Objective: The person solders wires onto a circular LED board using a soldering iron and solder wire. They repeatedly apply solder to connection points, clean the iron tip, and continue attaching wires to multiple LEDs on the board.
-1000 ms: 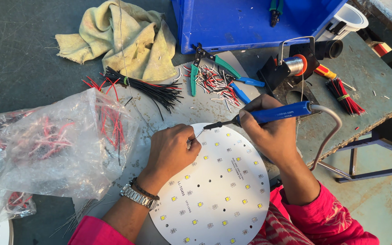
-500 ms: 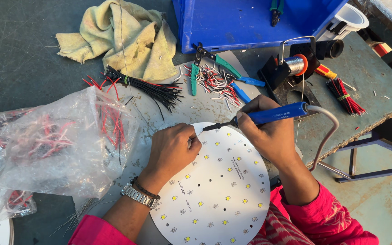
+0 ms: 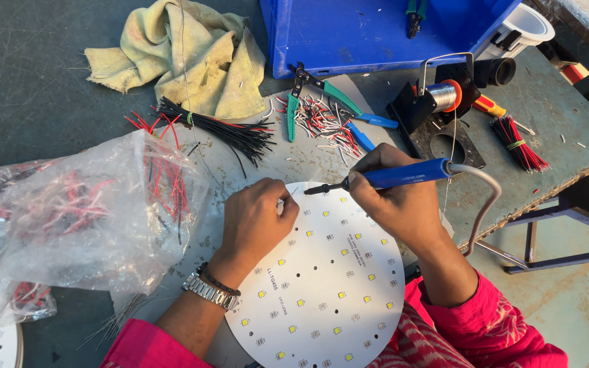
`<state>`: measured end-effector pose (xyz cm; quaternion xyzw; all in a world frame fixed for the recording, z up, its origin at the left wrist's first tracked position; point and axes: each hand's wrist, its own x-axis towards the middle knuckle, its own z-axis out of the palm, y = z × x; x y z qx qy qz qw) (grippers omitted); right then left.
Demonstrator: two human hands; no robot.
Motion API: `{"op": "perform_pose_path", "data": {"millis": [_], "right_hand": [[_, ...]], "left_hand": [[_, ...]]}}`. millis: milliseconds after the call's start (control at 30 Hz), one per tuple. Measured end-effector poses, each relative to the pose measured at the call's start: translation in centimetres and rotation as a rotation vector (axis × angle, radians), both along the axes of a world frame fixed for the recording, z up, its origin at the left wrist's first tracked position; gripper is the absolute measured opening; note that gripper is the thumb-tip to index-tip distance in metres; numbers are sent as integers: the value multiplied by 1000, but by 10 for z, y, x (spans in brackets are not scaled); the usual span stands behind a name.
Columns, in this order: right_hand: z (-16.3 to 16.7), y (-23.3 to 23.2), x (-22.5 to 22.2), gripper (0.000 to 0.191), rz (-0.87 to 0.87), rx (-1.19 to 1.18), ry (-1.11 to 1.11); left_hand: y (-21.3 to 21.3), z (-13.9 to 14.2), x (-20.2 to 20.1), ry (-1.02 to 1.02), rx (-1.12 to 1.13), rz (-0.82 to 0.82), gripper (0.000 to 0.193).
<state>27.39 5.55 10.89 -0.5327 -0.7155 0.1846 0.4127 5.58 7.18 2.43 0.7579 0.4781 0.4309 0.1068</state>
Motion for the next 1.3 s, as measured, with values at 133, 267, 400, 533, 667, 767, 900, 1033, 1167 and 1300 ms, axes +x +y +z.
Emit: {"op": "perform_pose_path", "data": {"millis": [133,267,400,533,667,767,900,1033,1167,1300], "right_hand": [[3,-1,-1,11,46,41,-51],[4,-2,6,11,34,96,46],[-1,0,5,12,-69,50,115],[-9,3,-4,10,-29,37,125],[-12,5,-10,9,-27,-11,165],[-11,7,-14,11,-38,-37,141],[-10,9,-22,10,26,-54,147],[-8,11,-28,10,29,-52,104],[-8,13,-30,11,2,-91,112],[-9,15,-31,12,-4,-72,91]], "left_hand": [[6,5,-11,-193,-56,6,12],[-3,10,-43,-146,-78,-59,10],[-19,8,-63,-74,-157,-66,11],[-14,0,-56,-115,-105,-74,11],[-11,-5,-51,-27,-17,-77,9],[-12,-5,-52,-18,-34,-89,8],[-14,-3,-56,17,6,-71,9],[-13,-1,-60,49,23,-82,10],[-13,1,-60,63,2,-100,10],[-12,1,-60,73,15,-111,9]]}}
